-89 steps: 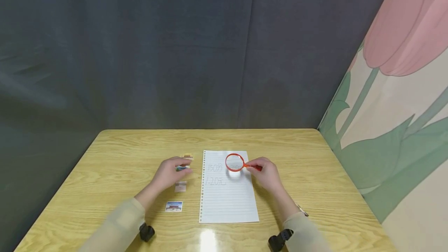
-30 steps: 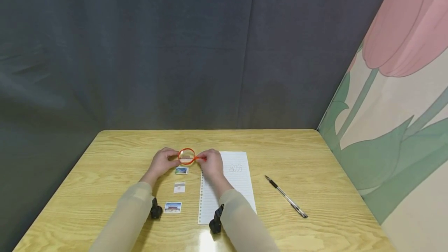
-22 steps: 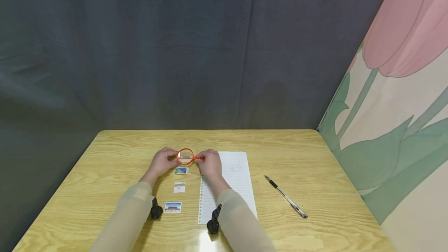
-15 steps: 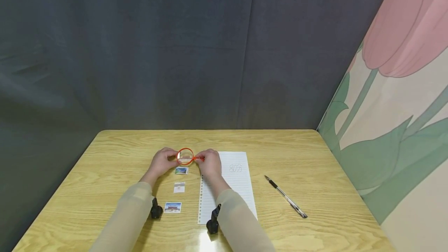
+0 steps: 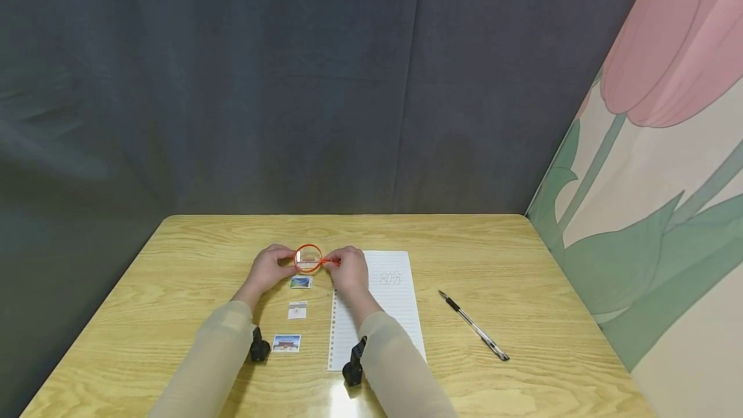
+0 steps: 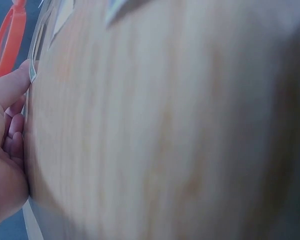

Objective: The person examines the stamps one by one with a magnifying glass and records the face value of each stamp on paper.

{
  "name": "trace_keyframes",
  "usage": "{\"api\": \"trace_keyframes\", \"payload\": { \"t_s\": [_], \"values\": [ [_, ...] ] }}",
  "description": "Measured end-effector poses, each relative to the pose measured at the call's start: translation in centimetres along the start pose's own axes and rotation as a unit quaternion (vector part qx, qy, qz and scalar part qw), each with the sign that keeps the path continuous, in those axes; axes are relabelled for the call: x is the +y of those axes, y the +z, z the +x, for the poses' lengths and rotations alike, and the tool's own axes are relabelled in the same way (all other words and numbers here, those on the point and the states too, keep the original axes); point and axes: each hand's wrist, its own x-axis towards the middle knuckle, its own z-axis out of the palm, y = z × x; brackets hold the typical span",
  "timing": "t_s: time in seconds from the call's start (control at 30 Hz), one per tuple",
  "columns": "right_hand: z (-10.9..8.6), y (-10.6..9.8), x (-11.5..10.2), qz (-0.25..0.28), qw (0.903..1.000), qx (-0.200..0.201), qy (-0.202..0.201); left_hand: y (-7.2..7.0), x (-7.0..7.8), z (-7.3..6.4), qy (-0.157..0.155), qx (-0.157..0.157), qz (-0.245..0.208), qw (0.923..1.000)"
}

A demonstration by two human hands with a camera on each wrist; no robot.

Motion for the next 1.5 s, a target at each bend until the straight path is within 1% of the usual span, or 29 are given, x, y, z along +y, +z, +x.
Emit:
{"api": "trace_keyframes", "payload": {
  "t_s": [0.1,0.3,0.63,0.83,1.03,1.17,1.27,1.5],
  "values": [
    [0.0,-0.1,0.0,-0.002,1.0000,-0.001,0.000,0.0,0.0,-0.1,-0.002,-0.002,-0.003,1.0000],
    [0.0,-0.3,0.3,0.004,1.0000,0.002,-0.003,0.0,0.0,-0.1,0.003,-0.005,0.009,0.9999],
    [0.2,-0.4,0.8,-0.004,1.0000,0.002,-0.001,0.1,0.1,0.1,-0.003,-0.013,0.007,0.9999],
    [0.3,-0.4,0.8,0.002,0.9999,0.003,0.012,0.1,0.1,0.1,-0.002,-0.011,0.009,0.9999],
    [0.2,-0.6,0.7,0.003,0.9999,0.003,0.011,0.2,0.0,0.1,-0.003,-0.008,0.008,0.9999],
    [0.1,-1.0,0.6,0.018,0.9998,-0.001,0.013,0.2,0.1,0.1,-0.002,-0.008,0.011,0.9999],
    [0.0,-1.4,0.7,0.024,0.9997,-0.003,0.010,0.3,0.0,0.2,-0.003,-0.010,0.010,0.9999],
    [-0.4,-3.0,1.7,0.019,0.9995,-0.010,-0.023,0.4,-0.1,0.1,-0.013,-0.019,0.007,0.9997]
  ]
}}
